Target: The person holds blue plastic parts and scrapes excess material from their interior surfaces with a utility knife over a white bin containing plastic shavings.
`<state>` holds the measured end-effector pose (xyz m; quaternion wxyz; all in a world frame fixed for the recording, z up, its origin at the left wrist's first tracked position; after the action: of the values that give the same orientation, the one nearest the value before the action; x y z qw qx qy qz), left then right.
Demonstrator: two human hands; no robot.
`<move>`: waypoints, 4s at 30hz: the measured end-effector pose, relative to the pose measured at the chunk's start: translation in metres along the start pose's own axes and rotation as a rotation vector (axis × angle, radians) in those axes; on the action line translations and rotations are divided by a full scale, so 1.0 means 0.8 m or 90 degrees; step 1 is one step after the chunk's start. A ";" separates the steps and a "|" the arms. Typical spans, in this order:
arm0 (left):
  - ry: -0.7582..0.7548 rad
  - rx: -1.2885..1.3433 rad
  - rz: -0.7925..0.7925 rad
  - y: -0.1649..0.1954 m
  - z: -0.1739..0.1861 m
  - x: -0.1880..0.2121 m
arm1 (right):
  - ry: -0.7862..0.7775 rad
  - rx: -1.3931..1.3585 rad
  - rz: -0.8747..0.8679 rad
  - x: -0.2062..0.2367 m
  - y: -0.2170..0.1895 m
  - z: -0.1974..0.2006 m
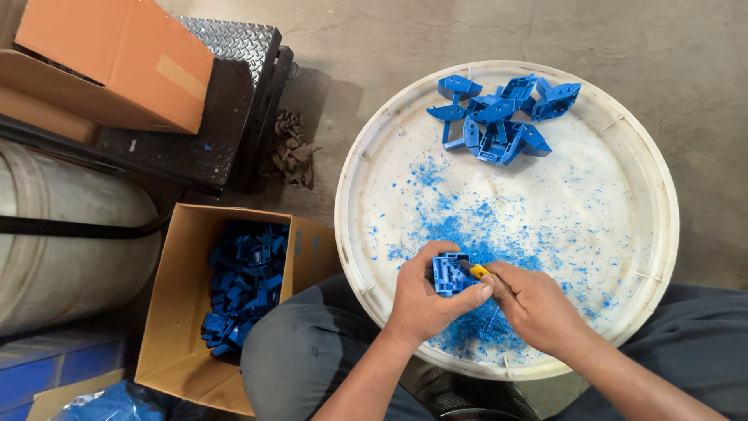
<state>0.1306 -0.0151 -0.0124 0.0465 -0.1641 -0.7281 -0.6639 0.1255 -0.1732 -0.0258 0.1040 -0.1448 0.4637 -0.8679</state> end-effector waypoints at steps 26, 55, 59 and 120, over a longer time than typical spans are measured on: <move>-0.034 0.046 0.002 0.003 -0.002 0.003 | 0.145 0.238 0.269 0.009 -0.078 0.032; -0.073 -0.258 -0.099 0.024 0.000 0.005 | -0.179 0.152 -0.013 0.000 -0.014 -0.007; -0.070 -0.230 -0.107 0.024 0.002 0.002 | -0.080 0.090 0.058 0.001 -0.022 0.001; -0.161 0.016 0.063 -0.010 -0.006 0.005 | 0.048 0.259 0.244 0.009 -0.077 0.033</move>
<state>0.1234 -0.0194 -0.0179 -0.0112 -0.2816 -0.7274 -0.6256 0.1250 -0.1619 0.0404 0.2758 0.0017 0.3022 -0.9125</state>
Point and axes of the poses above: each hand's wrist, its own x-axis away from the middle knuckle, its own z-axis out of the back of the hand, y = z × x, the point moved 9 cm from there along -x, towards the middle knuckle, and after that the axes turned 7 degrees about z, right-handed, at the moved point
